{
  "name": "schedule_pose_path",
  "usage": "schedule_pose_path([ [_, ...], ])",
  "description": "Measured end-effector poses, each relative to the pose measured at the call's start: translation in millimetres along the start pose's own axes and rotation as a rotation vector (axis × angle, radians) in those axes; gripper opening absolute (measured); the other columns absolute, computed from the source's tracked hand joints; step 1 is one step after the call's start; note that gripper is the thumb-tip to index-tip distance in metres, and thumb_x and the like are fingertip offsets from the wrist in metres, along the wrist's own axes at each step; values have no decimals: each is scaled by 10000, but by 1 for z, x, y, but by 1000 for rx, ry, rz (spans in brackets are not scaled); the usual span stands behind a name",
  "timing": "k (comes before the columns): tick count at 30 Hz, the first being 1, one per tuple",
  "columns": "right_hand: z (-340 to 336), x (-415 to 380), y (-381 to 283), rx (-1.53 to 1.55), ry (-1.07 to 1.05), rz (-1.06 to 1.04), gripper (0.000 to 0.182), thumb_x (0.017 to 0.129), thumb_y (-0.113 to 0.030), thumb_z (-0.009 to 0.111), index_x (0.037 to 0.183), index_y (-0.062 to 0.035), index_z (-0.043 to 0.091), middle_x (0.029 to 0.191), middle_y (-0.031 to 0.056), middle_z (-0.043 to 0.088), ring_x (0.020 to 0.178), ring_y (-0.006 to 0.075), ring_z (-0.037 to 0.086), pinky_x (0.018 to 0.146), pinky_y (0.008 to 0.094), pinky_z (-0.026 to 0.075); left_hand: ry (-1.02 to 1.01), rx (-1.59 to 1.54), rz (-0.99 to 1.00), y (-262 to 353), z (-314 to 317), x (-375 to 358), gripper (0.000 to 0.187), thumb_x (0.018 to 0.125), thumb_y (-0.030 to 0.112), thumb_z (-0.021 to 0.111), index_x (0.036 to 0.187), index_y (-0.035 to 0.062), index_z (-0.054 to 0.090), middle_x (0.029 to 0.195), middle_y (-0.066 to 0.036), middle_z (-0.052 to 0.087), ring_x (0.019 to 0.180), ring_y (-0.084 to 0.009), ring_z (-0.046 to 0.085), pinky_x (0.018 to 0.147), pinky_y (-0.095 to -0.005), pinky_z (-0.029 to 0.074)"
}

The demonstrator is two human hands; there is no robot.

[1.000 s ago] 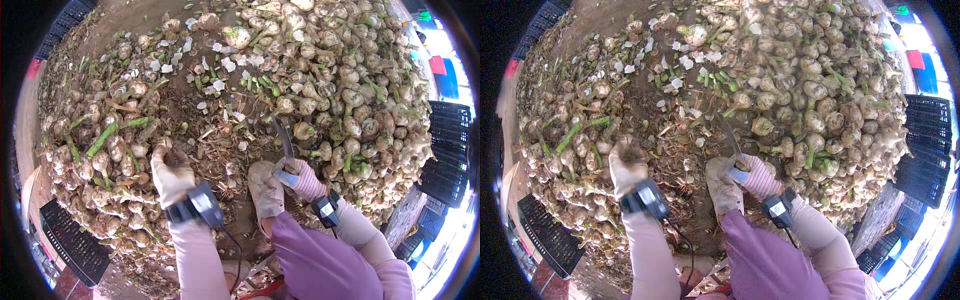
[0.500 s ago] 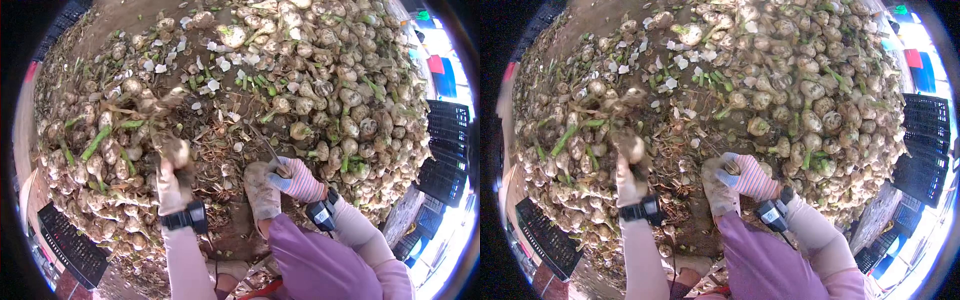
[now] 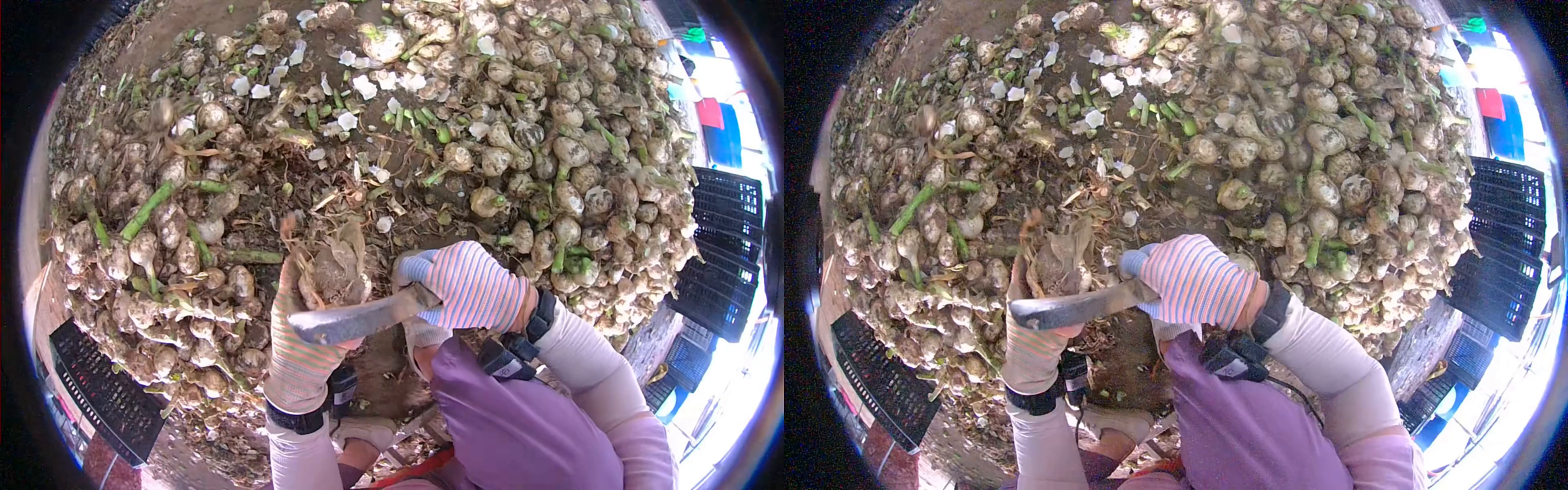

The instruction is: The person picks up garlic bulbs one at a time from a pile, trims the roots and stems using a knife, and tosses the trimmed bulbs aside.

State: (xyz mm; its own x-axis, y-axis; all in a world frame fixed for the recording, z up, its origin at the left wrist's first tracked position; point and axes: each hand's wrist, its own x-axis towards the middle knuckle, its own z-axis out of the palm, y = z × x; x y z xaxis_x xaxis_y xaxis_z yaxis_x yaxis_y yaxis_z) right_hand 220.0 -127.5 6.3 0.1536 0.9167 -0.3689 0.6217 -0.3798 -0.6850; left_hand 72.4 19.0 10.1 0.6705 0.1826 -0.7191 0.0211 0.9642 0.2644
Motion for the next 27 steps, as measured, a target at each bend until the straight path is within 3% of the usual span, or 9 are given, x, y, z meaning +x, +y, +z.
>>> schedule_pose_path([
  [2, -4, 1, -4, -12, -13, -30, 234, 701, -245, 596, 835, -68, 523, 649, 148, 547, 635, 361, 584, 520, 438, 441, 18, 338, 242, -8, 3, 3, 433, 872, 425, 467, 1158, 104, 513, 1088, -87, 589, 945, -259, 582, 764, -463, 503],
  [9, 4, -3, 3, -23, 36, -21, 244, 692, -239, 599, 856, -70, 538, 654, 140, 551, 639, 358, 587, 521, 438, 445, -147, 293, -87, -16, -24, 11, 455, 832, 380, 483, 1240, 178, 460, 1227, -32, 523, 1169, -193, 455, 1029, -424, 294],
  [12, 7, -4, 8, 58, 70, -20, 268, 677, -251, 611, 864, -71, 542, 657, 133, 554, 625, 357, 583, 515, 434, 445, -177, 290, -43, -17, -11, 0, 449, 831, 377, 488, 1225, 164, 465, 1218, -30, 529, 1143, -191, 474, 1019, -421, 306],
  [14, 3, -4, 9, -37, -3, 28, 439, 674, -444, 638, 925, -91, 566, 747, 128, 572, 689, 348, 577, 587, 397, 455, -204, 288, 4, -17, 1, -8, 443, 830, 374, 492, 1211, 149, 470, 1210, -28, 535, 1118, -189, 494, 1008, -418, 319],
  [16, 7, -6, 12, -9, -18, 30, 454, 664, -453, 643, 930, -92, 568, 754, 129, 573, 689, 350, 575, 585, 398, 453, -218, 287, 26, -17, 3, -10, 441, 829, 373, 494, 1204, 142, 472, 1206, -27, 538, 1105, -187, 504, 1003, -417, 325],
  [21, 25, -8, 32, 4, -89, 36, 505, 643, -492, 647, 942, -92, 568, 759, 137, 569, 684, 359, 563, 574, 405, 442, -251, -454, -581, -16, -10, -2, 431, 793, 337, 553, 1167, 131, 494, 1192, 7, 546, 1083, -138, 516, 1010, -398, 317],
  [22, 28, -8, 35, 47, -17, -38, 417, 641, -389, 634, 923, -92, 553, 727, 145, 561, 662, 366, 564, 543, 418, 437, -253, -453, -583, -21, -14, -2, 431, 793, 337, 553, 1167, 131, 494, 1192, 7, 546, 1083, -138, 516, 1010, -398, 317],
  [24, 29, -8, 35, 96, 63, -132, 332, 646, -290, 618, 905, -96, 543, 693, 150, 551, 640, 378, 561, 514, 426, 434, -200, 982, -97, -36, -22, -10, 432, 827, 353, 518, 1179, 105, 489, 1196, 7, 544, 1076, -159, 523, 989, -405, 347],
  [27, 31, -5, 38, 153, 26, -119, 298, 644, -271, 615, 875, -97, 541, 696, 141, 550, 645, 378, 556, 520, 422, 433, -158, 939, 19, -40, -10, -26, 423, 860, 385, 473, 1185, 115, 488, 1183, -52, 545, 1007, -219, 563, 905, -400, 430],
])
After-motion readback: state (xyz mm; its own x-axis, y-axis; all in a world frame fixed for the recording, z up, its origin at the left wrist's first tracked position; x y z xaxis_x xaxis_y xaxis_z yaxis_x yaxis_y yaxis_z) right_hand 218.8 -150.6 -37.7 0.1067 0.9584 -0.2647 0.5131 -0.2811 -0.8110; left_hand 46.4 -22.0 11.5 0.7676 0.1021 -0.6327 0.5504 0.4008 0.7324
